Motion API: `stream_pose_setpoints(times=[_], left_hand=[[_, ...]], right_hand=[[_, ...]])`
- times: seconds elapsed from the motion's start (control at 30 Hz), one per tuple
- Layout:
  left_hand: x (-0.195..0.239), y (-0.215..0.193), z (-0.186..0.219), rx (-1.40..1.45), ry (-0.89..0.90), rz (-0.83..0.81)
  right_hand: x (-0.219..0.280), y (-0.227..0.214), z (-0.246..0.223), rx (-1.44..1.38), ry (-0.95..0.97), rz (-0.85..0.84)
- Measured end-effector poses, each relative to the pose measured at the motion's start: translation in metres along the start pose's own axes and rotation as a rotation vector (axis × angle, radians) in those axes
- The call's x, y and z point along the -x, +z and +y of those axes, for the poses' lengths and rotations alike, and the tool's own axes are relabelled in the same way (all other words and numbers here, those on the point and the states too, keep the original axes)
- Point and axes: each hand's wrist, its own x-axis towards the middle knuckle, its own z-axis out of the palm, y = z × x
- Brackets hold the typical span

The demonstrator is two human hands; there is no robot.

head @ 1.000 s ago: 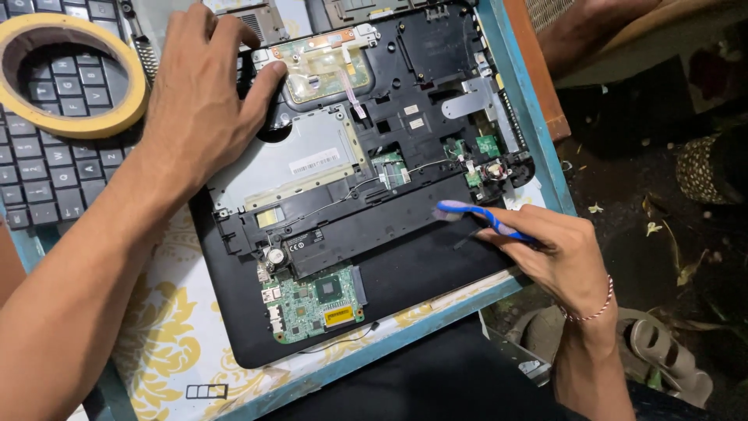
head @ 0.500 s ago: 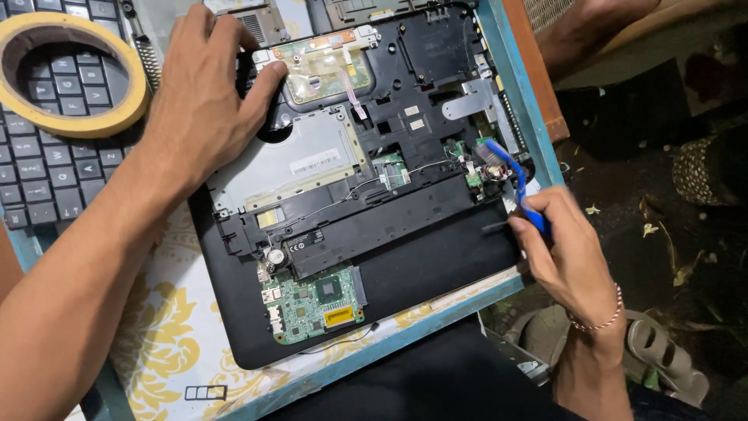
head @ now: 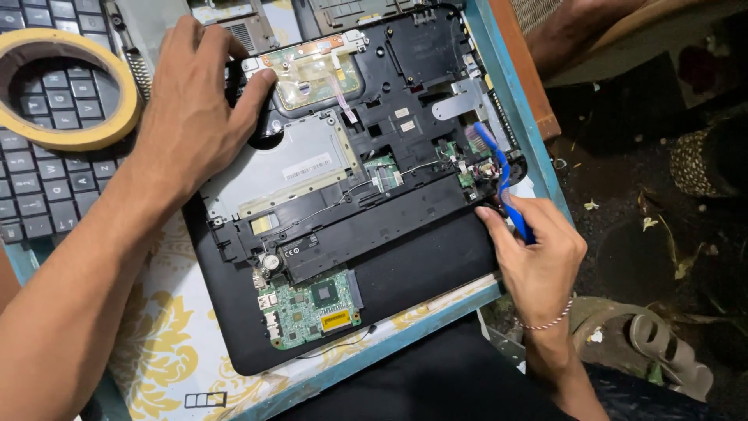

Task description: The person disassembles a laptop, removes the motherboard, and cleans the chassis with a toothbrush. They then reposition the motherboard, reconnect a fan cable, and place the keyboard back into the chassis.

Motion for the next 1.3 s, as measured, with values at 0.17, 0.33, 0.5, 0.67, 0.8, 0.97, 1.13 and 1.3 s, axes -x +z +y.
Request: stream_pose_setpoints(times=[0.17,0.33,0.5,0.67,0.8,0.97,1.13,1.3], left_hand=[[0.0,0.001,0.001,0.003,-0.003,0.001],[0.0,0.003,-0.001,0.004,-0.006,0.01],[0.0,0.003,-0.001,0.011,-0.01,0.02],[0.004,0.006,-0.006,0.049,0.005,0.056],[0.005,0.003,-0.008,0.128,-0.048,0.086],[0.001,-0.001,-0.006,0.173,-0.06,0.108],[0.004,-0.004,-0.009,0.183,-0.089,0.103],[0.002,0.004,-0.011,0.136,-0.03,0.194]], right_hand=[[0.0,0.012,0.002,0.013,0.07,0.043],[-0.003,0.02,0.008,-0.261,0.382,0.062],[-0.001,0.022,0.015,-0.199,0.36,0.067],[0.0,0.018,0.019,-0.219,0.371,0.026],[0.004,0.008,0.029,-0.278,0.42,0.047],[0.003,-0.012,0.042,-0.257,0.444,0.04],[0.004,-0.027,0.05,-0.174,0.388,0.029],[0.014,-0.031,0.069,-0.048,0.267,-0.011]])
